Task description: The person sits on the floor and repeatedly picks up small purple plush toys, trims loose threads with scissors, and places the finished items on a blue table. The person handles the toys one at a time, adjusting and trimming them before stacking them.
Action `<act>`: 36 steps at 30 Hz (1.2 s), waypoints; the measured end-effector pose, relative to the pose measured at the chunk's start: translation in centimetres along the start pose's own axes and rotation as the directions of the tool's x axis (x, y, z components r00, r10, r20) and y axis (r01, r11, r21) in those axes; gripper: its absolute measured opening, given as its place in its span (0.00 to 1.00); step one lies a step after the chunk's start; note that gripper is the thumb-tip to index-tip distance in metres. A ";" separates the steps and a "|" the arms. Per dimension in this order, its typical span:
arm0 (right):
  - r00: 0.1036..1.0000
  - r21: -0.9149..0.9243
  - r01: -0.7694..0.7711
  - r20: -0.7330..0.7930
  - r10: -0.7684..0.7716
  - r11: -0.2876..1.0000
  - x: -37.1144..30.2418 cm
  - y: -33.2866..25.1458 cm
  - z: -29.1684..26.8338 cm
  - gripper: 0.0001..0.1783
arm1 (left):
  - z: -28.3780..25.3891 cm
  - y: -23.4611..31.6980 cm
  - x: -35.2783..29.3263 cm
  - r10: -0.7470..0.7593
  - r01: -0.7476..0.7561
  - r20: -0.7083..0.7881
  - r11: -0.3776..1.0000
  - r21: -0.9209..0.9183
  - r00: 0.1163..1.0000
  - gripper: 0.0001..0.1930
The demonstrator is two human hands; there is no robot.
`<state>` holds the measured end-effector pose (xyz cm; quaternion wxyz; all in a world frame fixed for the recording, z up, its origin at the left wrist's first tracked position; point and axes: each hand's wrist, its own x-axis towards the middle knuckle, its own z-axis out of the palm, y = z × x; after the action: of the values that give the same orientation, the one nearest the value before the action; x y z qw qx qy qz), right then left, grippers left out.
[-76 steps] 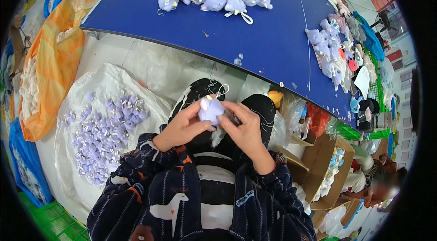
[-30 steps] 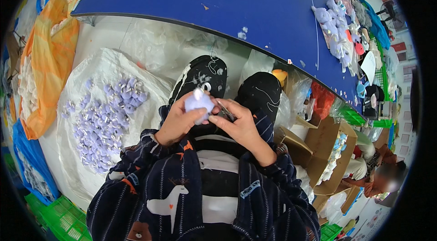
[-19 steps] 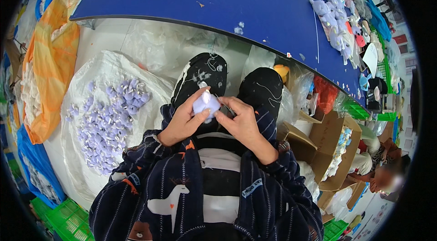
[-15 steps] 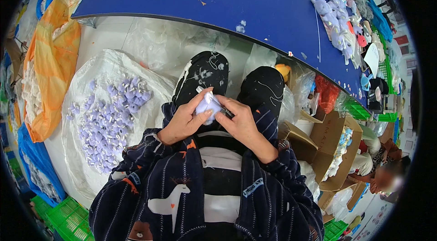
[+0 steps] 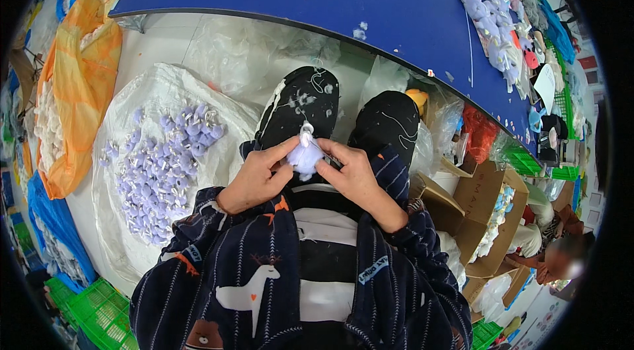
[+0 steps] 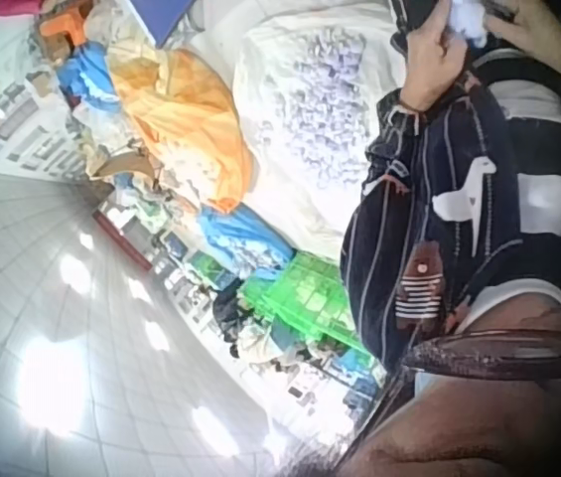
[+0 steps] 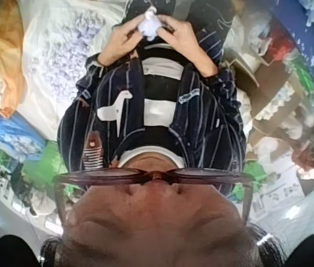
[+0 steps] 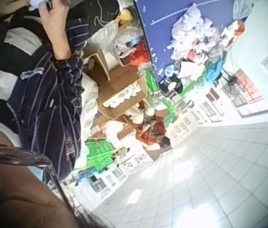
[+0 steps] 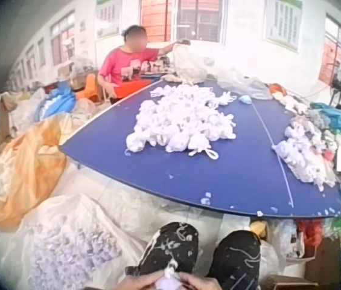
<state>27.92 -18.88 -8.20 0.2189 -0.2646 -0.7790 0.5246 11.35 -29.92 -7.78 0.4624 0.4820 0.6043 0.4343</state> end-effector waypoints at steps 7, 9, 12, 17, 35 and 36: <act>0.985 0.012 -0.170 0.000 0.170 0.985 -0.8 0.5 0.0 0.13 | 1.7 -2.1 -0.1 -0.067 0.062 -0.006 0.944 -0.323 0.998 0.22; 0.986 0.018 -0.164 -0.010 0.165 0.986 -0.9 0.7 0.0 0.11 | 1.7 -2.1 -0.2 -0.072 0.073 0.016 0.933 -0.351 0.997 0.23; 0.974 0.091 -0.225 0.025 0.223 0.970 -0.9 1.2 0.1 0.10 | 1.8 -2.4 -0.3 -0.087 0.100 0.052 0.908 -0.407 0.995 0.23; 0.957 0.181 -0.291 0.034 0.289 0.940 -1.3 2.5 0.6 0.08 | 1.8 -2.5 -0.5 -0.088 0.120 0.089 0.871 -0.476 0.992 0.23; 0.925 0.325 -0.369 0.038 0.377 0.871 -1.8 2.5 1.3 0.10 | 1.4 -2.7 -0.1 -0.136 0.172 0.109 0.858 -0.485 0.985 0.24; 0.938 0.294 -0.339 0.032 0.345 0.894 -1.8 2.7 1.4 0.11 | 1.3 -2.3 0.1 -0.129 0.159 0.097 0.874 -0.458 0.987 0.24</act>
<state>28.91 -20.22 -11.33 0.1686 -0.3673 -0.6309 0.6624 12.24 -30.11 -10.30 0.6143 0.3246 0.5021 0.5150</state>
